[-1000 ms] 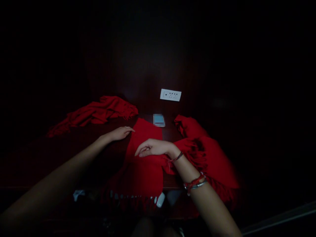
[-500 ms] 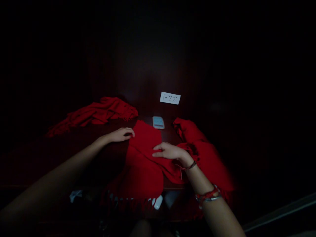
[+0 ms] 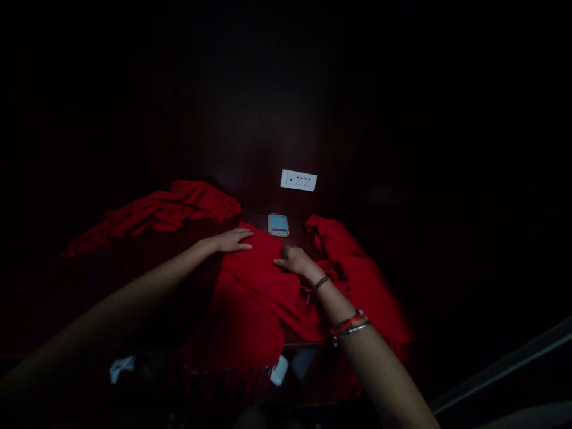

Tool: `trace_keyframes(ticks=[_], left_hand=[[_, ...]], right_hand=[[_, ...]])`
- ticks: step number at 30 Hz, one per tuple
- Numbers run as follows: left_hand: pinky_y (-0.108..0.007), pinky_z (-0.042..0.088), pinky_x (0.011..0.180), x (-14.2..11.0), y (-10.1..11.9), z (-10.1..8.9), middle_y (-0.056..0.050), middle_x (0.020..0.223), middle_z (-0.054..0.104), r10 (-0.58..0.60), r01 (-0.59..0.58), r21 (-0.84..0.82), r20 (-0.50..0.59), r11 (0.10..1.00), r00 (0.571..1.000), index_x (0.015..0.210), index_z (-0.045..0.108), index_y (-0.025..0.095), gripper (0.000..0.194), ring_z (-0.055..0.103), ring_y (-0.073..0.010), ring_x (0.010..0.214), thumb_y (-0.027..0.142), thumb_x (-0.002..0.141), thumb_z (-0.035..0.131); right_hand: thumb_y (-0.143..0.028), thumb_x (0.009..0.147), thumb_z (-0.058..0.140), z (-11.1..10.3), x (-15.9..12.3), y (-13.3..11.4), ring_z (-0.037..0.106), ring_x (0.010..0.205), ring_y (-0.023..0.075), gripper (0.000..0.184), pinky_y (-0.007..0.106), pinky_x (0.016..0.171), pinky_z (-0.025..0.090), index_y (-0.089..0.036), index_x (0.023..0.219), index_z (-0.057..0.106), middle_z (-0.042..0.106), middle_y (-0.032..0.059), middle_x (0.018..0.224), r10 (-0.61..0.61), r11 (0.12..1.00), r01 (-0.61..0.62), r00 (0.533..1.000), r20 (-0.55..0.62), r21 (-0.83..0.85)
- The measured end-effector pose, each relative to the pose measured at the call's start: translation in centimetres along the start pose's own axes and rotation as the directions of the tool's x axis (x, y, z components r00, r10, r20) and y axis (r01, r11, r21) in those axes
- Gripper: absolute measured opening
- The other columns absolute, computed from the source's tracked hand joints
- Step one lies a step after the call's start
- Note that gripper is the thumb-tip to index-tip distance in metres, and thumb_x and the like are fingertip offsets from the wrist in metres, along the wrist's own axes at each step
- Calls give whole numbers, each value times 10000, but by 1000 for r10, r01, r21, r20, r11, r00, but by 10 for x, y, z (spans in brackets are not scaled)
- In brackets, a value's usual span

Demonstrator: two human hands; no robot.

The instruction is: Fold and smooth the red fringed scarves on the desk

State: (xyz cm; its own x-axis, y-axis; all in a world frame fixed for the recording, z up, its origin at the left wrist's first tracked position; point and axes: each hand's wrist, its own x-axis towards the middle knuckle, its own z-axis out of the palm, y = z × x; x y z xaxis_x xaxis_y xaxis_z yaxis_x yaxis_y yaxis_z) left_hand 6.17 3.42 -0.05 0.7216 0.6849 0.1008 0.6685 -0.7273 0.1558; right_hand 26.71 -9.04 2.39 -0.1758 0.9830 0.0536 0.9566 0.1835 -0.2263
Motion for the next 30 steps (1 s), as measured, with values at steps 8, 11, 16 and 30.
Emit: trace_keyframes(ticks=[8, 11, 16, 30], left_hand=[[-323, 192, 967, -18, 10, 12, -122, 1344, 180, -263, 225, -160, -289, 961, 921, 1272, 227, 129, 572, 189, -210, 1217, 469, 817, 164], [-421, 213, 939, -48, 15, 7, -165, 1318, 225, -415, 389, -156, -196, 908, 889, 1294, 146, 128, 801, 202, -297, 1200, 633, 693, 305], [-476, 116, 951, -75, 15, 12, -171, 1349, 125, -385, 388, -75, 51, 919, 922, 1308, 64, 108, 1008, 76, -325, 1223, 744, 569, 321], [-424, 100, 974, -75, 20, 17, -186, 1335, 158, -502, 496, -131, -13, 858, 865, 1298, 69, 17, 1167, 84, -295, 1230, 776, 465, 370]], right_hand=[[-275, 785, 404, 8, 34, -8, 535, 892, 169, 300, 221, 747, 384, -141, 999, 567, 585, 90, 993, -9, 997, 3, 996, -84, -71], [-256, 795, 386, -8, 61, -19, 538, 892, 168, 292, 206, 715, 383, -142, 996, 565, 591, 86, 988, 10, 997, -16, 996, -86, -70], [-287, 778, 426, -7, 112, -42, 547, 880, 212, 297, 234, 684, 389, -96, 928, 597, 597, 137, 952, 49, 995, -50, 999, -24, -85], [-324, 748, 481, 23, 179, -51, 566, 780, 166, 280, 191, 585, 379, -101, 844, 621, 617, 110, 875, 127, 992, -127, 992, 16, 7]])
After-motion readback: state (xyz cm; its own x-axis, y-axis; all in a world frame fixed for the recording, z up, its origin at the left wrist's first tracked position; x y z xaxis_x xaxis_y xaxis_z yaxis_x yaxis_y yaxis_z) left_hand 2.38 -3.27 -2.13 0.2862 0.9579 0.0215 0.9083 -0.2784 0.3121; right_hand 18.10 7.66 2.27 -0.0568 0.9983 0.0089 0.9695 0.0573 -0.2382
